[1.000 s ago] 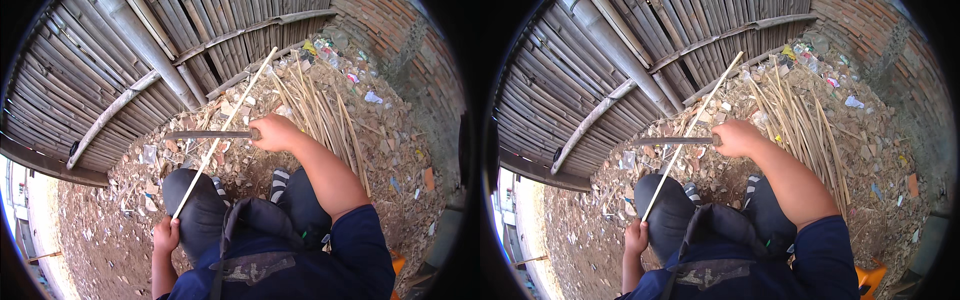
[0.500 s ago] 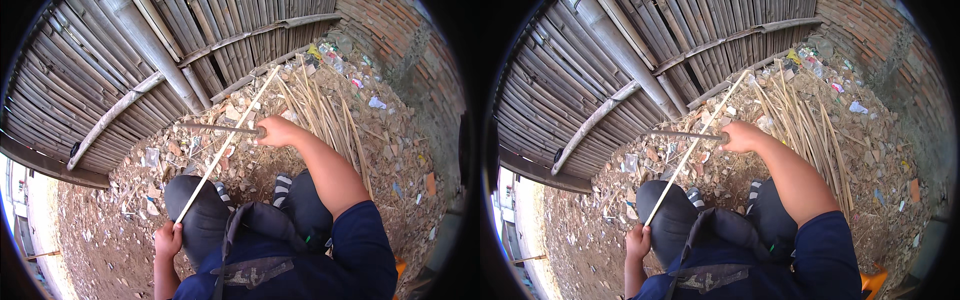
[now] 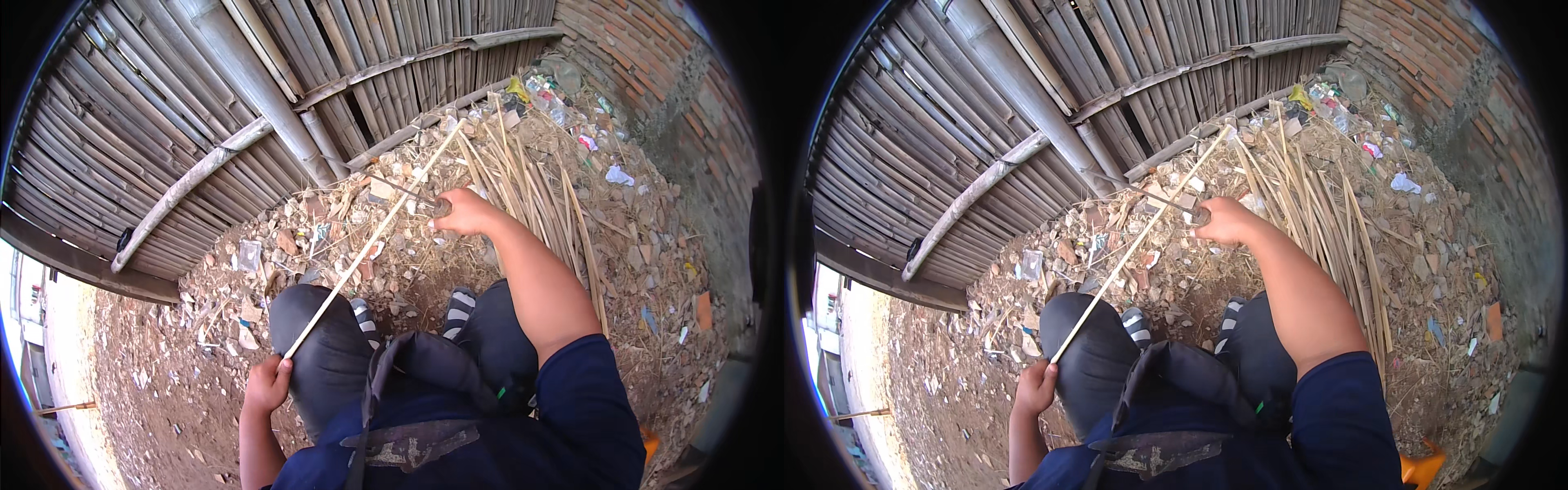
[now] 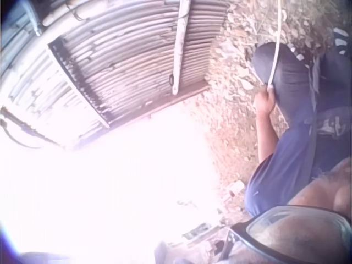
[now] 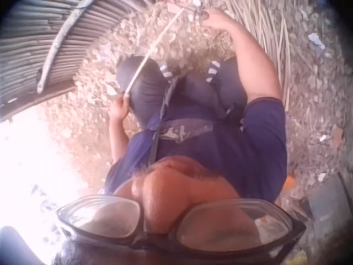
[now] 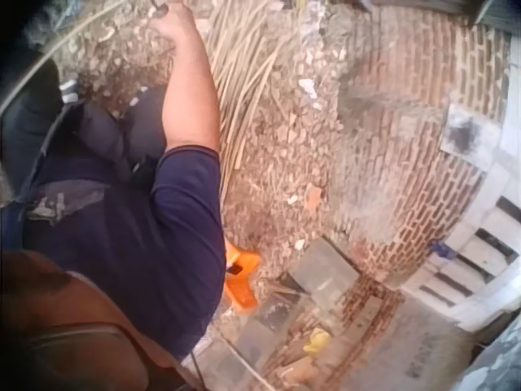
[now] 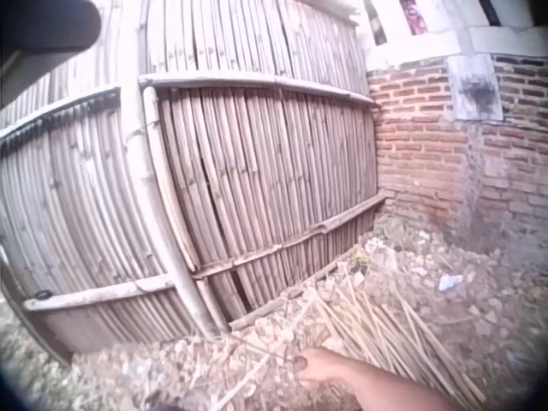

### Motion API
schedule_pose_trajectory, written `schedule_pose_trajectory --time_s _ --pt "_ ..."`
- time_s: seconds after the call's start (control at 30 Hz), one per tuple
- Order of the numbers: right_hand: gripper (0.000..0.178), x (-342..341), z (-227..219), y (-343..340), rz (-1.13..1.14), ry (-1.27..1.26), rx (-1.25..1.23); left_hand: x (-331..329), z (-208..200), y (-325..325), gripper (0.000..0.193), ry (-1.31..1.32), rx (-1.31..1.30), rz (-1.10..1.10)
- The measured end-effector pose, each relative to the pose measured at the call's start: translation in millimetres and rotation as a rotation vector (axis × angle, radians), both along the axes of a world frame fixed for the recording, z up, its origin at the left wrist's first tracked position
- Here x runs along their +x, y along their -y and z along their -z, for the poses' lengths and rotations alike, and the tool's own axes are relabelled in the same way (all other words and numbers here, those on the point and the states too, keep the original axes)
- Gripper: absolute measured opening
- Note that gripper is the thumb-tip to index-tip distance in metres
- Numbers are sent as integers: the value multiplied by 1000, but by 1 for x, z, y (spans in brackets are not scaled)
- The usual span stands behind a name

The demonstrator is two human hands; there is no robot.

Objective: The person shaves a thin bamboo strip using a knife, holding the strip with one hand and drawing the blade along its length while sitting on the ground.

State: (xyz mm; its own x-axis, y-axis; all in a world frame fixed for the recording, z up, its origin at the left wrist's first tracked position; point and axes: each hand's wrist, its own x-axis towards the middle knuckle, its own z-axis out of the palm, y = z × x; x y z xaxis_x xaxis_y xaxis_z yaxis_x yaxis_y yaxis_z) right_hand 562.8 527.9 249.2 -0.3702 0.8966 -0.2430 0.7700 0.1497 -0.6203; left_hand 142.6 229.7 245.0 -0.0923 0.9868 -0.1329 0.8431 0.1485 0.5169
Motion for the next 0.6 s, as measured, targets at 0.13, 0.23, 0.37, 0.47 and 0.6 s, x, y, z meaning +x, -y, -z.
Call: schedule_pose_trajectory --time_s 0.13,0.23,0.37,0.47,0.6 --pt "42 -20 -34 26 -95 124 130 0 2 10 51 -33 53 -3" --pt "39 -16 -32 36 -162 166 164 4 7 16 52 0 55 -11" --pt "37 6 -1 10 -4 81 68 1 6 5 50 -27 2 19" --pt "33 -1 -19 20 -26 150 152 2 4 6 48 -48 -2 2" --pt "34 -23 -37 34 -223 245 155 0 15 16 45 -90 84 -4"
